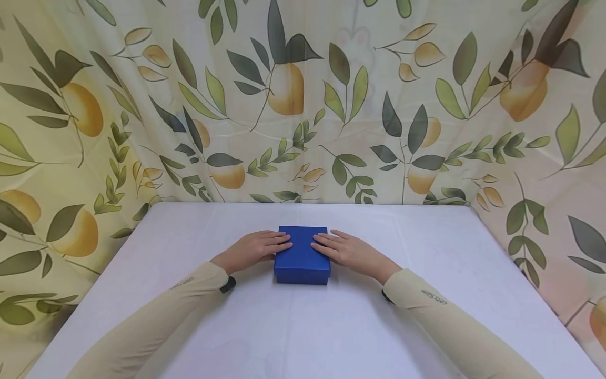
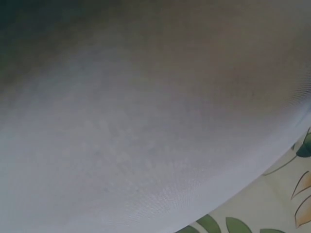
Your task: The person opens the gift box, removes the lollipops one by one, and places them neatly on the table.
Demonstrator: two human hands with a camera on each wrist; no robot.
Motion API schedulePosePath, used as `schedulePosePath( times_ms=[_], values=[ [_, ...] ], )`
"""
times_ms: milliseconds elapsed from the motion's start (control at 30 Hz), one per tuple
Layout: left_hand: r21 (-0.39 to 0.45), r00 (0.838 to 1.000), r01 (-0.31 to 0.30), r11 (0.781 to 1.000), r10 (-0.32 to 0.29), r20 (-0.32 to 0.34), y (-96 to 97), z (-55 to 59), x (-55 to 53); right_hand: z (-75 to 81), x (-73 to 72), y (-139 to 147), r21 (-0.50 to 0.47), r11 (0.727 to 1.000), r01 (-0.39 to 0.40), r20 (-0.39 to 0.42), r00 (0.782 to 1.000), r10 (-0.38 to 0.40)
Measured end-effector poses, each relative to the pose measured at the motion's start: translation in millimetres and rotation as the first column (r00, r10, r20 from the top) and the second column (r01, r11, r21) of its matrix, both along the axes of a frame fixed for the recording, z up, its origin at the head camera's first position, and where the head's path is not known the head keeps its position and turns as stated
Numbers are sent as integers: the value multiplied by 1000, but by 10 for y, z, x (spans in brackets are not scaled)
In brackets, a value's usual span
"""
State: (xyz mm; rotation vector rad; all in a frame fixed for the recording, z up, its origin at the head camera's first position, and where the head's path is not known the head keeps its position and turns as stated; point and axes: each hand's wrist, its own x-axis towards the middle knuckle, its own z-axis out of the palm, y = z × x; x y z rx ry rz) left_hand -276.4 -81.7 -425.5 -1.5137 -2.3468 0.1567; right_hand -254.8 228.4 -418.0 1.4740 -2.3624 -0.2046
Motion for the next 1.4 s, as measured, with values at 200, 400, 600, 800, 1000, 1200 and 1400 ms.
schedulePosePath(
  times_ms=[200,400,600,800,1000,1200,1400],
  values=[
    [-11,1000,6,1000,-6,-22,-8,10,9,-6,-9,13,-22,999,-33,-36,999,32],
    [-10,999,10,1000,-11,-38,-13,12,18,-12,-14,27,-38,998,-50,-59,997,48],
    [-17,998,2,1000,-4,-65,-14,31,40,-22,-12,39,-60,997,-55,-67,996,51],
    [5,995,11,1000,-11,-104,-24,49,65,-18,-3,44,-83,995,-54,-73,996,48],
    [6,988,18,1000,-17,-152,-39,94,69,31,-1,41,-96,994,-58,-95,994,49],
    [23,984,30,999,-26,-174,-56,229,84,151,1,37,-114,992,-57,-100,994,46],
    [94,977,22,995,-1,-214,-61,390,73,332,6,46,-180,983,-44,-116,993,23]
  ],
)
